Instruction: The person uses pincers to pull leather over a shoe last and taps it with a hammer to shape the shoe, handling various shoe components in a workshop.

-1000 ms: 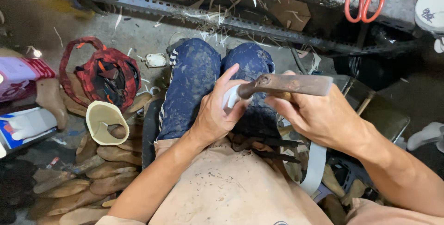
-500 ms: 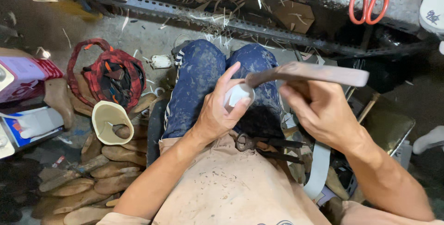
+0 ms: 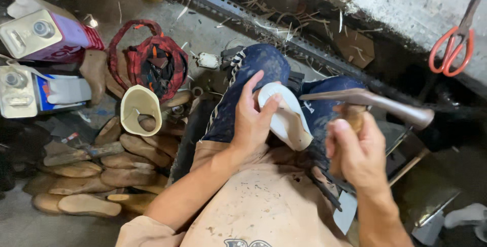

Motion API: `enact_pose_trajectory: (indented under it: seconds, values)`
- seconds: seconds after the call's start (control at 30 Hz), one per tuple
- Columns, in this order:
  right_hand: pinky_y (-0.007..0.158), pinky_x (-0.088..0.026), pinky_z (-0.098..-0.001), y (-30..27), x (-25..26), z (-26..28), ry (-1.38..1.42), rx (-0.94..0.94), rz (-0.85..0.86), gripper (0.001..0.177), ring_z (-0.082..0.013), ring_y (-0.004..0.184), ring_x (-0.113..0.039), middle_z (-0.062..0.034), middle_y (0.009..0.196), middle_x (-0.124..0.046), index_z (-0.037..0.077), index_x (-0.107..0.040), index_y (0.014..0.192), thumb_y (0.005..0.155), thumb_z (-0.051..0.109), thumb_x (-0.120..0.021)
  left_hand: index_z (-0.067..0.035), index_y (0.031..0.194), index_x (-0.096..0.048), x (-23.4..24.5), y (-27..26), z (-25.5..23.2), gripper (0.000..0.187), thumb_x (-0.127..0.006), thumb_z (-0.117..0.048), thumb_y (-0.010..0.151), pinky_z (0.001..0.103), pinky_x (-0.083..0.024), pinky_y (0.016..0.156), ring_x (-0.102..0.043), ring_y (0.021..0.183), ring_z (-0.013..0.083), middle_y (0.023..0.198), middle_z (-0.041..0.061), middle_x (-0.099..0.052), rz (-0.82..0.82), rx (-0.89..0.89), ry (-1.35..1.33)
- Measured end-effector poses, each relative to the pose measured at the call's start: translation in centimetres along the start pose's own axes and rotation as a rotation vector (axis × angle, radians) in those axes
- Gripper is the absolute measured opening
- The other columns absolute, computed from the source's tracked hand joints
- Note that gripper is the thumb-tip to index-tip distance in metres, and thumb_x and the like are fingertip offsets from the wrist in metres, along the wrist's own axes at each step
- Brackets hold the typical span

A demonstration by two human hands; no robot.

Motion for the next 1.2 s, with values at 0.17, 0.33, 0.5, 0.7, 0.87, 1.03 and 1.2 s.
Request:
enact_pose_trajectory:
  seconds: [0.17,0.33,0.5,0.7,0.87,1.03,1.2]
  values:
    - [0.051,-0.052,-0.0344,0.0,-4.5,2.7,-0.459,0.13,0.043,0.011,-0.0226,0.047,-0.061,-0.0069,0.056,-0.063,0.004,-0.053,0.101,0.103,0.013,-0.059,0.0,0.152,-0.04,0.1,-0.3,-0.8,0.074,-0.075,-0.018,0.089,0.039,-0.056,0.1,-0.071,0.113,0.0285,0.121,0.022,-0.073,0.014,0.103,-0.016]
    - [0.044,-0.046,-0.0234,0.5,-6.3,6.0,-0.529,0.322,-0.002,0.023,-0.018,0.038,-0.057,-0.0001,0.048,-0.057,0.011,-0.06,0.077,0.1,0.006,-0.061,-0.004,0.15,-0.044,0.0,0.3,-1.6,0.072,-0.076,-0.019,0.087,0.041,-0.057,0.098,-0.072,0.112,0.0296,0.119,0.019,-0.074,-0.002,0.105,0.013]
    - [0.057,-0.053,-0.0449,1.5,-7.5,4.5,-0.774,0.404,0.076,0.012,-0.0417,0.065,-0.067,-0.0237,0.071,-0.064,-0.005,-0.063,0.097,0.094,0.005,-0.069,-0.011,0.147,-0.047,0.6,0.5,-1.8,0.067,-0.072,-0.02,0.085,0.038,-0.057,0.099,-0.073,0.114,0.0269,0.119,0.012,-0.077,0.005,0.179,0.099]
    - [0.07,-0.051,-0.0505,-0.1,-6.3,5.3,-0.776,0.419,-0.007,0.032,-0.0452,0.083,-0.068,-0.0274,0.09,-0.065,-0.006,-0.064,0.115,0.101,0.017,-0.046,-0.011,0.146,-0.048,0.9,0.4,-2.2,0.066,-0.073,-0.026,0.087,0.043,-0.058,0.096,-0.073,0.114,0.03,0.12,0.013,-0.076,-0.021,0.139,0.087]
    - [0.066,-0.054,-0.0426,1.2,-7.2,4.0,-0.932,0.365,0.1,0.015,-0.0374,0.071,-0.069,-0.014,0.071,-0.068,0.006,-0.07,0.1,0.095,0.02,-0.068,-0.013,0.143,-0.05,0.8,0.6,-2.0,0.065,-0.071,-0.028,0.084,0.042,-0.059,0.094,-0.073,0.112,0.0285,0.119,0.01,-0.077,-0.015,0.174,0.099]
    - [0.053,-0.05,-0.032,1.8,-7.9,4.0,-1.183,0.494,0.02,0.024,-0.0259,0.055,-0.066,-0.0032,0.054,-0.061,0.011,-0.066,0.086,0.097,0.032,-0.066,-0.013,0.141,-0.052,0.6,1.1,-2.8,0.061,-0.068,-0.025,0.083,0.041,-0.059,0.093,-0.073,0.113,0.0313,0.119,0.012,-0.076,-0.024,0.135,0.054]
    - [0.056,-0.051,-0.0313,-0.4,-4.6,1.1,-0.773,0.462,-0.2,0.013,-0.0305,0.054,-0.065,-0.0043,0.062,-0.064,0.009,-0.069,0.083,0.094,0.015,-0.067,-0.017,0.141,-0.052,0.8,0.7,-1.7,0.065,-0.074,-0.031,0.082,0.042,-0.058,0.096,-0.073,0.113,0.0278,0.12,0.006,-0.077,-0.028,0.261,0.128]
Point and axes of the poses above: each hand's wrist, its own y-axis towards the middle knuckle, its own x-axis out of the back of the hand, z = x × y, the point moved 3 cm from there along y, towards the middle knuckle
